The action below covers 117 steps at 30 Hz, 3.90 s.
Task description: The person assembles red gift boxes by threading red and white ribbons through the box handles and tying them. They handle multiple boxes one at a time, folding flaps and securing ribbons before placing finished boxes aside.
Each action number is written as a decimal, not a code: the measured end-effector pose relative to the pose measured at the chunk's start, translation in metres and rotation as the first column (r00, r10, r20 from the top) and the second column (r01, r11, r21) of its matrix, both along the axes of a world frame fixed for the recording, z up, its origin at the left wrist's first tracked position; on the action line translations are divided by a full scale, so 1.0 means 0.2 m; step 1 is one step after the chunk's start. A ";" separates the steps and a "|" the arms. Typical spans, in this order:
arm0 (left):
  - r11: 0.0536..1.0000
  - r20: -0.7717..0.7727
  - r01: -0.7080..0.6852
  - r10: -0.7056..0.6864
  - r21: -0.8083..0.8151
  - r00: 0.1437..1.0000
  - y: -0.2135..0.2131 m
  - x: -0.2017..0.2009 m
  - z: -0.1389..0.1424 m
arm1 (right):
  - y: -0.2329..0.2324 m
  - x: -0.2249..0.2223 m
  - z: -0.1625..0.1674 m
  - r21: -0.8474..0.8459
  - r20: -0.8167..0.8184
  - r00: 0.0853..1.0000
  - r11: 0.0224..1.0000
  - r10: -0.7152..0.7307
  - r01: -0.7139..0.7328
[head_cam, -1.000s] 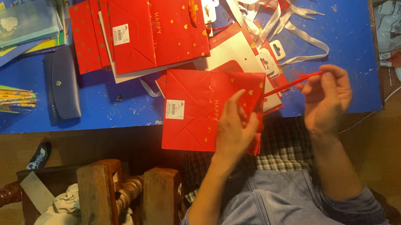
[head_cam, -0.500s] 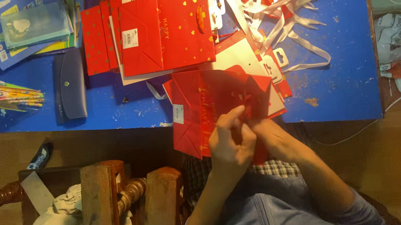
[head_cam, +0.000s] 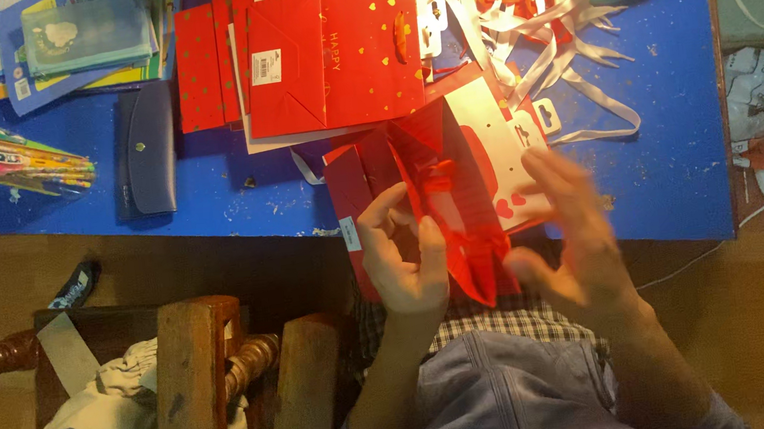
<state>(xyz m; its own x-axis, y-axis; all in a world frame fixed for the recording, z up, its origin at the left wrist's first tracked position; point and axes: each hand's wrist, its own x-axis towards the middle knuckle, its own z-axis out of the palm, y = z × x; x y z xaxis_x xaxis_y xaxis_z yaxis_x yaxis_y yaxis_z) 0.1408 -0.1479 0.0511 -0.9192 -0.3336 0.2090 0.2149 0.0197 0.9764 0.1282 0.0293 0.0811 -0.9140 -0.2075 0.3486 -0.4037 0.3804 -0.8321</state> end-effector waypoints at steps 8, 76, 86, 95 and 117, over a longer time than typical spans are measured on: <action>0.980 0.049 0.188 -0.185 -0.068 0.982 0.06 -0.01 0.09 | -0.03 -0.02 -0.26 -0.327 0.481 0.846 0.942 0.230 -0.071; 0.800 0.179 0.564 -0.597 0.205 0.782 0.22 -0.22 -0.33 | 0.18 -0.19 -0.44 -0.236 0.379 0.925 0.967 0.003 0.094; 0.784 0.244 0.367 -0.535 0.501 0.809 0.20 -0.22 -0.40 | 0.13 -0.10 -0.32 0.274 0.062 0.990 0.956 -0.128 0.106; 0.636 0.110 0.179 -0.388 0.751 0.915 0.06 -0.26 -0.37 | 0.31 -0.12 -0.39 0.203 0.240 0.889 0.916 -0.390 0.347; 0.667 0.101 0.595 -0.699 0.448 0.708 0.03 -0.17 -0.29 | 0.77 -0.22 -0.88 -0.792 0.608 0.787 0.003 0.103 0.611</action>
